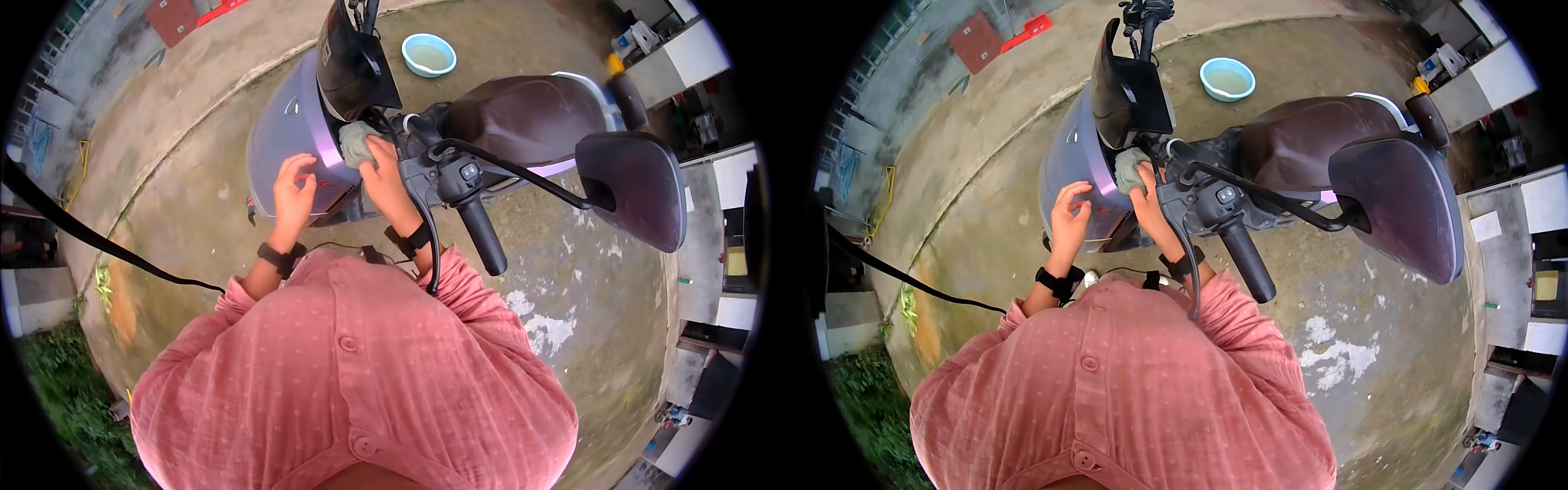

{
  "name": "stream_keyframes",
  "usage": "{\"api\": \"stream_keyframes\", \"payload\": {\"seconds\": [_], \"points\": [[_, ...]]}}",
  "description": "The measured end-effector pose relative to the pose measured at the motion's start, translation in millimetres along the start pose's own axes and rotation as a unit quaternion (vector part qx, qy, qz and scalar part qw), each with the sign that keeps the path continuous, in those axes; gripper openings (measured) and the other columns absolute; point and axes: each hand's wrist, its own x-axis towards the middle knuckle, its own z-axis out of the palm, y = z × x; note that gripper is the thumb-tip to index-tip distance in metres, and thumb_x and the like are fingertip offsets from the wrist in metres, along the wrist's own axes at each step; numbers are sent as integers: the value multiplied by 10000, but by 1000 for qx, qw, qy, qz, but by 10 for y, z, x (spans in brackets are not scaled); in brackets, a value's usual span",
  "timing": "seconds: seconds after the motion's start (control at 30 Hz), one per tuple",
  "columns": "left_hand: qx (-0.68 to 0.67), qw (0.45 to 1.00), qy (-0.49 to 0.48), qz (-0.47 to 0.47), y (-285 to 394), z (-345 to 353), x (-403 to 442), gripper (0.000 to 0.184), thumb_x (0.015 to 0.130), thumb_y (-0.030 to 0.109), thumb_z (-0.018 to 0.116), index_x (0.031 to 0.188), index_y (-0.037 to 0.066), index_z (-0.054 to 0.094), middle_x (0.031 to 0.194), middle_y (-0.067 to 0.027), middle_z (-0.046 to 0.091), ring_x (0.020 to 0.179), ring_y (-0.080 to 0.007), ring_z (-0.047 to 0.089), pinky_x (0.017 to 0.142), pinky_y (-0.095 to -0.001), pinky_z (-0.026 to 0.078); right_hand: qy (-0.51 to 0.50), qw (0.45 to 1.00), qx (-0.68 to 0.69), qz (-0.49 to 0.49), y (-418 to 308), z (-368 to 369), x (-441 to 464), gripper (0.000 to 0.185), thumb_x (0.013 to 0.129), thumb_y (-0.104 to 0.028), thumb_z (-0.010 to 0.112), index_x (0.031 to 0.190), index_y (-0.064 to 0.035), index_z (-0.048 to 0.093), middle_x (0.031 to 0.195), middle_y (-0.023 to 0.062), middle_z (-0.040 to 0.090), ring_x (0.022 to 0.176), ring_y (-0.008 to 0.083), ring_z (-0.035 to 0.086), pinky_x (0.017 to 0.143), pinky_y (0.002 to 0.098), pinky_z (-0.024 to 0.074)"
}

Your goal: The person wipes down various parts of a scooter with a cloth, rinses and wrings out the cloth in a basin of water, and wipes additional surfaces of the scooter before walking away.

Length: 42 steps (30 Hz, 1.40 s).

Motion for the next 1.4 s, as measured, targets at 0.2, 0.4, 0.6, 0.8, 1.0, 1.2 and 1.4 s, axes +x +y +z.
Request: {"api": "stream_keyframes", "payload": {"seconds": [0.2,0.4,0.6,0.8,1.0,1.2,1.4], "points": [[14,1000,-15,-3,-29,2,-7,270,735,-89,519,976,13,582,1108,-113,527,967,-207,555,751,-285,511,-91,990,-67,-83,-436,332,562,414,748,-162,588,1120,6,515,1094,181,562,1019,353,503,843,396,412],[34,997,-70,-24,-53,-118,-16,258,750,-68,533,989,15,587,1107,-104,529,995,-203,545,771,-290,501,-40,978,-185,-86,-362,398,442,524,711,-262,640,1136,10,499,1013,179,590,977,342,524,763,427,441],[20,985,-139,-103,-211,-275,-331,227,783,-33,536,997,19,587,1055,-89,559,982,-181,549,797,-286,474,-57,991,-100,-67,-96,287,388,353,641,-180,597,937,13,610,961,164,594,878,321,534,756,383,420],[-1,981,-148,-128,-200,-313,-603,213,799,-30,524,1003,0,576,978,-74,602,913,-145,573,779,-260,463,-51,991,-96,-81,241,206,76,298,624,-148,573,884,-4,589,931,140,558,893,323,525,774,371,420],[-11,978,-154,-139,-67,-298,-979,201,821,-37,507,1015,-22,557,976,-72,609,919,-137,576,816,-241,430,-8,981,-192,11,109,-202,-612,309,638,-189,595,912,-48,577,1010,158,544,936,366,516,762,435,447],[-83,962,-163,-205,-108,-196,-1758,182,829,-27,506,1004,-31,554,959,-84,609,901,-146,583,810,-243,440,129,727,452,501,681,-543,-1999,202,815,-157,445,958,-52,541,889,101,578,848,232,576,802,353,466],[-126,914,-190,-336,76,105,-2525,272,875,178,528,1078,-4,535,1046,-102,591,957,-168,568,814,-287,438,40,550,639,537,140,-1216,-2408,455,865,-301,357,1166,15,489,1163,167,545,1057,307,521,965,411,372]]}}
